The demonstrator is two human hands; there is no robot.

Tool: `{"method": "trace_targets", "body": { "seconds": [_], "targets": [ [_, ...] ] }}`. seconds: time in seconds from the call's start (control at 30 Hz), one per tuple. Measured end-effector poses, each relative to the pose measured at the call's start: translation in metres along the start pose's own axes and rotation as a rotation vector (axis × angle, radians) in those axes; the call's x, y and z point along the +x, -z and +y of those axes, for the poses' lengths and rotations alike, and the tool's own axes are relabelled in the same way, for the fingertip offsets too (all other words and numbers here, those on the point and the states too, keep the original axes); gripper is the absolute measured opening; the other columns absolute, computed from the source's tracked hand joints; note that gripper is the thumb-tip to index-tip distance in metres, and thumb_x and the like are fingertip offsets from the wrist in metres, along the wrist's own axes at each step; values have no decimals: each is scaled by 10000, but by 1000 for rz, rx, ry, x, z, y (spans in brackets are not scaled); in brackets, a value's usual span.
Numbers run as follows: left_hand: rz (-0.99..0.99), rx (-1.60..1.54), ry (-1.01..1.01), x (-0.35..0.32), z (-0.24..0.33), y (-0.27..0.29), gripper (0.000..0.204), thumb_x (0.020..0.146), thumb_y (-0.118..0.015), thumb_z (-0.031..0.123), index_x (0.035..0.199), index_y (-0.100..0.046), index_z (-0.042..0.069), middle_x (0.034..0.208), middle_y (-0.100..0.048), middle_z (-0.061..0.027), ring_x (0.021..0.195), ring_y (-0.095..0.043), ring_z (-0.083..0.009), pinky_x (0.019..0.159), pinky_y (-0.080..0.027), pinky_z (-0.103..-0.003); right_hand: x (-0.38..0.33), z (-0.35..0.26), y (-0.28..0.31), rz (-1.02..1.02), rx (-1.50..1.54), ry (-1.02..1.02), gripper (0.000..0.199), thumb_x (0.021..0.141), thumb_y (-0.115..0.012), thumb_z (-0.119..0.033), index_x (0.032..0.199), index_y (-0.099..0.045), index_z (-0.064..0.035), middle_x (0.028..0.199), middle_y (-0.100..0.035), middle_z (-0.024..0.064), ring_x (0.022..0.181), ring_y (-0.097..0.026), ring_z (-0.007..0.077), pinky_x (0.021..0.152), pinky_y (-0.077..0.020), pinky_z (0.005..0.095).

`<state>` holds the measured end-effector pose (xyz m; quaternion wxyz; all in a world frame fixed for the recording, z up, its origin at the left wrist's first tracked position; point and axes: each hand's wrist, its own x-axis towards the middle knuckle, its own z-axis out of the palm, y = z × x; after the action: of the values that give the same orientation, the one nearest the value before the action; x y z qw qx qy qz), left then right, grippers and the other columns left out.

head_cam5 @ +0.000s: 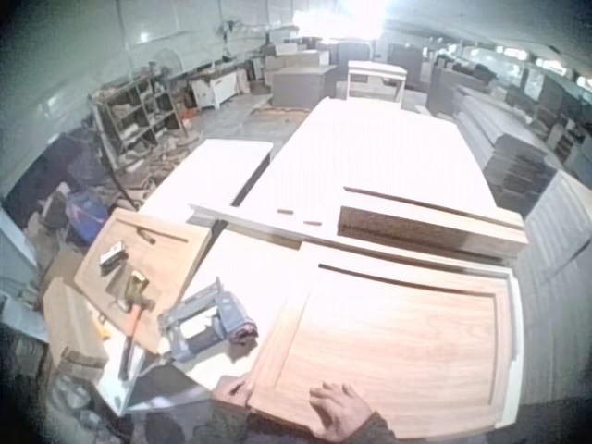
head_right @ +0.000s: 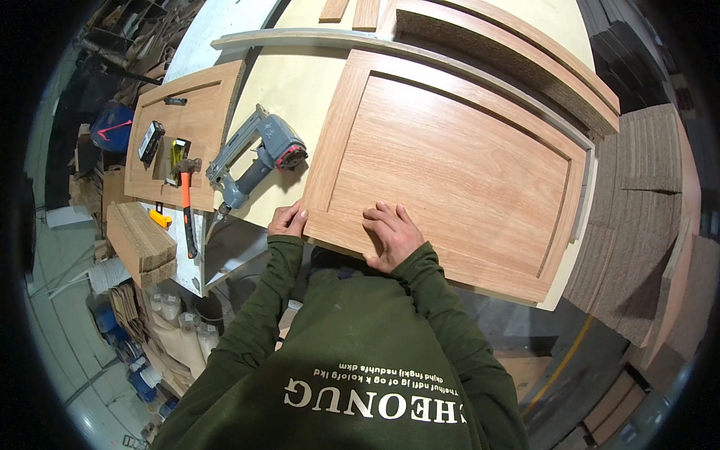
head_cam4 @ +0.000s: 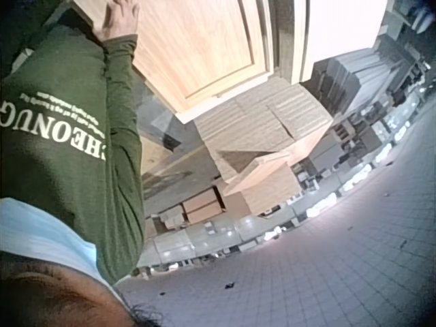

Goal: Assembling wooden furniture panels using a pneumatic nail gun and metal guides on a workbench.

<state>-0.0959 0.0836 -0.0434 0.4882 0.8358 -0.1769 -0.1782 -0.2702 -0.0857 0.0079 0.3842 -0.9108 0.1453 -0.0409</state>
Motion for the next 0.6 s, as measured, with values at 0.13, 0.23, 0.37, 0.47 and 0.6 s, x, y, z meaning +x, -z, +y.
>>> {"method": "trace_targets", "body": {
  "seconds": [0.13, 0.23, 0.37, 0.47, 0.6],
  "targets": [
    [-16, 16, 55, 1, 4, 2, 282, 750, -645, 148, 1018, -624, 65, 844, -537, -53, 768, -523, -131, 707, -437, -243, -1, 0, -1, 15, -11, 14, 534, 557, -699, -194, 1040, -510, -71, 1202, -462, 62, 1222, -344, 259, 1013, -262, 460],
    [-3, 4, 49, 0, 0, 2, 268, 751, -638, 136, 1010, -628, 69, 848, -541, -54, 764, -525, -133, 706, -437, -243, -1, -1, -2, 10, -22, 13, 533, 560, -699, -201, 1040, -508, -71, 1200, -462, 61, 1221, -346, 260, 1007, -267, 466],
    [-4, 13, 67, -1, 5, 2, 242, 756, -622, 119, 990, -632, 59, 840, -545, -57, 769, -526, -132, 707, -436, -245, -2, 0, -4, 18, -26, 18, 540, 557, -703, -205, 1041, -506, -70, 1201, -461, 60, 1218, -349, 261, 1002, -273, 471],
    [6, 15, 12, 1, -1, 2, 226, 760, -614, 118, 973, -635, 47, 832, -549, -63, 762, -530, -132, 701, -438, -246, -1, -2, -3, 27, -48, 25, 548, 551, -707, -207, 1042, -505, -69, 1199, -460, 61, 1217, -351, 263, 1001, -274, 471],
    [-119, -68, 95, 15, -1, 19, 301, 722, -640, 88, 1018, -609, 41, 838, -555, -61, 744, -536, -136, 689, -444, -246, -1, 0, -2, 61, -18, 35, 546, 543, -698, -188, 1039, -503, -70, 1184, -464, 58, 1211, -358, 259, 997, -281, 466]
  ]
}}
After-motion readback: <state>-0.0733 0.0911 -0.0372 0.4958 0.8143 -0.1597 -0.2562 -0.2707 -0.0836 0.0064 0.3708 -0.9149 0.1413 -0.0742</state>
